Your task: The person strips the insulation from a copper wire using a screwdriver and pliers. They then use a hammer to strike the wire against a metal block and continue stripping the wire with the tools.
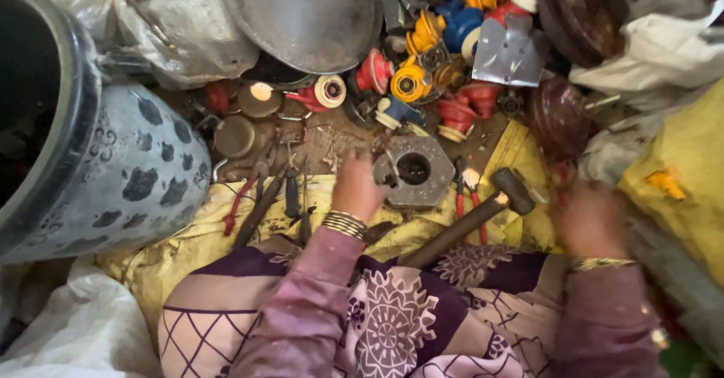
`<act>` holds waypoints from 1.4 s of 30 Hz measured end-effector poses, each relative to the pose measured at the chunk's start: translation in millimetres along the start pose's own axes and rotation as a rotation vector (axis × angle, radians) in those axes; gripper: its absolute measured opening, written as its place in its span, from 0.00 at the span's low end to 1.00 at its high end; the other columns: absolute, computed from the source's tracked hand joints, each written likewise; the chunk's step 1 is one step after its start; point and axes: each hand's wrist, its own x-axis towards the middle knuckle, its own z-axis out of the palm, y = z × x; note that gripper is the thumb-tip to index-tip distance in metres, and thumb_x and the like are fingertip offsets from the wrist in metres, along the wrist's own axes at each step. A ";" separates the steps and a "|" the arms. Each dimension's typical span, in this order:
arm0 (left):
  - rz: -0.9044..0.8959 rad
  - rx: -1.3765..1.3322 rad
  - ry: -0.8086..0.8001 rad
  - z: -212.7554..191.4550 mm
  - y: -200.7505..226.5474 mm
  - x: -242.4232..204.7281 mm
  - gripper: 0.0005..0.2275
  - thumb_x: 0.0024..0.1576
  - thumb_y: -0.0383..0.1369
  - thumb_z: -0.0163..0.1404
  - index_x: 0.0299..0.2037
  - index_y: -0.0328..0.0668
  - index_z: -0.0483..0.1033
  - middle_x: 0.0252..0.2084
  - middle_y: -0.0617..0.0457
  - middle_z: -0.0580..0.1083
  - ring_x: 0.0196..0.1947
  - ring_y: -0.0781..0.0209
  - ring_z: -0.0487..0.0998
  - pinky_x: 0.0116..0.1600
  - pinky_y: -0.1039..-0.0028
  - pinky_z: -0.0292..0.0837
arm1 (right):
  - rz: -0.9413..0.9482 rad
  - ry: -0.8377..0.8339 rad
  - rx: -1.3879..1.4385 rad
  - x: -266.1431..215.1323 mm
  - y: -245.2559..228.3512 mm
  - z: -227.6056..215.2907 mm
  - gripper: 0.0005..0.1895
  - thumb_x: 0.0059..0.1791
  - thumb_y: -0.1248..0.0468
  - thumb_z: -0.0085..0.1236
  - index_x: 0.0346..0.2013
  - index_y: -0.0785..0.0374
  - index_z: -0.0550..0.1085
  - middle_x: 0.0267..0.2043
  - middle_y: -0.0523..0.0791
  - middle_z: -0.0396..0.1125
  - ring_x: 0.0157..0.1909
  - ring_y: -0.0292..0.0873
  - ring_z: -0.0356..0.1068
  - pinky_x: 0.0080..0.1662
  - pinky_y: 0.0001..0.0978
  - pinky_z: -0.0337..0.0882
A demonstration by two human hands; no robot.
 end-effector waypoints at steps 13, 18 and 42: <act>0.184 -0.259 0.262 51.2 -21.1 14.8 0.34 0.30 0.26 0.70 0.49 0.19 0.69 0.56 0.24 0.67 0.58 0.26 0.67 0.59 0.54 0.64 | 0.334 -0.599 0.301 0.2 -65.3 118.3 0.35 0.49 0.41 0.57 0.54 0.71 0.72 0.47 0.62 0.74 0.51 0.62 0.74 0.53 0.49 0.72; 0.037 -0.227 0.229 59.0 -35.9 20.5 0.17 0.46 0.21 0.54 0.47 0.27 0.73 0.51 0.30 0.72 0.54 0.34 0.71 0.60 0.56 0.69 | 0.607 -0.537 0.847 -7.5 -89.7 87.4 0.29 0.45 0.50 0.61 0.46 0.76 0.79 0.41 0.57 0.78 0.43 0.55 0.78 0.48 0.46 0.76; 0.094 -0.336 0.312 59.9 -49.9 31.5 0.12 0.42 0.23 0.57 0.37 0.31 0.77 0.39 0.33 0.76 0.45 0.33 0.76 0.52 0.54 0.74 | 0.014 0.156 0.842 -12.3 -208.2 -55.4 0.48 0.43 0.69 0.65 0.76 0.58 0.53 0.59 0.46 0.68 0.34 0.38 0.73 0.26 0.32 0.76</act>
